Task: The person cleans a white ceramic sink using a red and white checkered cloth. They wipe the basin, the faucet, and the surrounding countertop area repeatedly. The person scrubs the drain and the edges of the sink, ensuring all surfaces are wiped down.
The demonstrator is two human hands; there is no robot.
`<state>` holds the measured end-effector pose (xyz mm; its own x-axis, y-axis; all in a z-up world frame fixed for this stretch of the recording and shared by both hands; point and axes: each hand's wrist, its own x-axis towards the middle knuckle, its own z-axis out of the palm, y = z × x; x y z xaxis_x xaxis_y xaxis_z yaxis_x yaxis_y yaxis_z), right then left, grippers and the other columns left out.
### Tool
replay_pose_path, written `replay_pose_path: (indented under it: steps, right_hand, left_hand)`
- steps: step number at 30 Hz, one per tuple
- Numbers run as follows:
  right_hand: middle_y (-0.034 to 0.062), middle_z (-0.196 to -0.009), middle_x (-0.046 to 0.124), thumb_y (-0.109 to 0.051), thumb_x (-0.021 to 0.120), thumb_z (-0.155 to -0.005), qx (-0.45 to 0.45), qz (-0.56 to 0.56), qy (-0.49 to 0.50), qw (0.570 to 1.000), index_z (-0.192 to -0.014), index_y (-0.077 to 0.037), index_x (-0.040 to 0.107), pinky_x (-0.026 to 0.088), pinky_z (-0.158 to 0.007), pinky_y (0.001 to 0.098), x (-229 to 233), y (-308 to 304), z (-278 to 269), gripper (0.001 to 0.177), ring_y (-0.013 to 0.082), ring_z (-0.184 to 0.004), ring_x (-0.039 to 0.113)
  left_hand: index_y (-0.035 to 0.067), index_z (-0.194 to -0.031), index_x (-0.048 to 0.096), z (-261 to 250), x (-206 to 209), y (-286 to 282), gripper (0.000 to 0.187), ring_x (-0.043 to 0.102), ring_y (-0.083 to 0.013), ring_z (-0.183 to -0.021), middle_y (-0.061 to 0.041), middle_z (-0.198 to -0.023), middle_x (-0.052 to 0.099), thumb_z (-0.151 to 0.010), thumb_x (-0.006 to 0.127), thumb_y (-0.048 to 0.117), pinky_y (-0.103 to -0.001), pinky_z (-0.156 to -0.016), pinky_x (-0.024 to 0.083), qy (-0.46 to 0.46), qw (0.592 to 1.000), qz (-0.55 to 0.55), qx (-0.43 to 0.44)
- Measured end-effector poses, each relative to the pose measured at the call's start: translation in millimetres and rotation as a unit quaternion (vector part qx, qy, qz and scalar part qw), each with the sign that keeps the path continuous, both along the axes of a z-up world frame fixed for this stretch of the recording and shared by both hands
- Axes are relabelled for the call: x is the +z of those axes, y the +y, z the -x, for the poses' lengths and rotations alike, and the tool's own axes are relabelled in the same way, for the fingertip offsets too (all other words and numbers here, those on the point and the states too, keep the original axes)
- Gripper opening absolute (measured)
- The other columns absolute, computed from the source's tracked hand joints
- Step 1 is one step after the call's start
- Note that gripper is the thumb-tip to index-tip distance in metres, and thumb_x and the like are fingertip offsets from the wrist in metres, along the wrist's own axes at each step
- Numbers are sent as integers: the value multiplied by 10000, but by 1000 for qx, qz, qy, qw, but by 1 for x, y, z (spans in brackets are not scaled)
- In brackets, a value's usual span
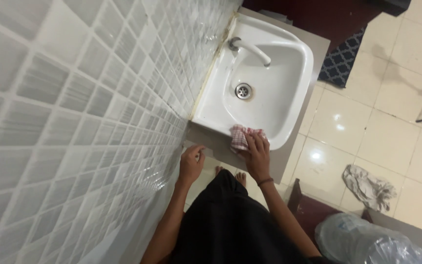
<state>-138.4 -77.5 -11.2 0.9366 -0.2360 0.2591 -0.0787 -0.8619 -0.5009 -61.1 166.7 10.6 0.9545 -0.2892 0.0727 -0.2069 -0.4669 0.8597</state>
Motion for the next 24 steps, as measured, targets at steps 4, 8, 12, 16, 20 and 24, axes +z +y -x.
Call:
replay_pose_path:
  steps: [4, 8, 12, 16, 20, 24]
  right_hand:
    - [141, -1594, 424, -267, 816, -816, 20, 40, 19, 999, -1543, -143, 410, 252, -1215, 601, -6, 15, -26, 842, 399, -1494, 342]
    - [195, -1627, 368, -339, 726, -941, 99, -1, 48, 994, -1579, -104, 372, 187, -1263, 618, -13, 53, -94, 767, 423, -1531, 266]
    - [167, -1534, 453, -407, 747, -903, 106, 82, 35, 990, -1519, -136, 446, 222, -1185, 628, -13, 96, -131, 737, 408, -1445, 358]
    - [49, -1469, 571, -418, 763, -832, 153, 57, 14, 986, -1525, -217, 478, 317, -1221, 565, -1, 72, -123, 776, 297, -1393, 475]
    - [101, -1135, 674, -491, 844, -727, 161, 32, 23, 986, -1328, -235, 643, 393, -1007, 521, 24, 24, -105, 683, 327, -1121, 566]
    - [60, -953, 707, -264, 815, -893, 63, 1, 31, 997, -1177, -268, 788, 428, -960, 482, 38, -47, -59, 285, 279, -990, 619]
  left_hand:
    - [-14, -1099, 721, 2, 2, 8, 212, 729, -324, -940, -167, -1087, 743, -909, 630, 7, -373, -751, 611, 15, 1000, -1, 4]
    - [-15, -1093, 730, 5, 13, 10, 188, 729, -334, -914, -176, -1048, 745, -933, 632, 7, -381, -766, 611, 19, 1000, -19, 7]
    - [-17, -1092, 717, 12, 20, 8, 179, 733, -320, -926, -176, -1059, 739, -939, 625, 4, -370, -777, 622, 32, 999, -19, 1]
    - [-16, -1090, 725, 28, 15, 7, 185, 735, -316, -952, -174, -1090, 744, -937, 621, -2, -368, -776, 618, 27, 1000, 2, 4]
    - [-12, -1090, 733, 31, 7, -4, 206, 737, -304, -950, -164, -1087, 753, -909, 634, -1, -357, -772, 616, 47, 999, 7, -24]
    - [-1, -1120, 724, 21, 15, -17, 217, 747, -265, -979, -140, -1102, 752, -926, 626, 11, -333, -788, 626, 103, 993, 24, -54]
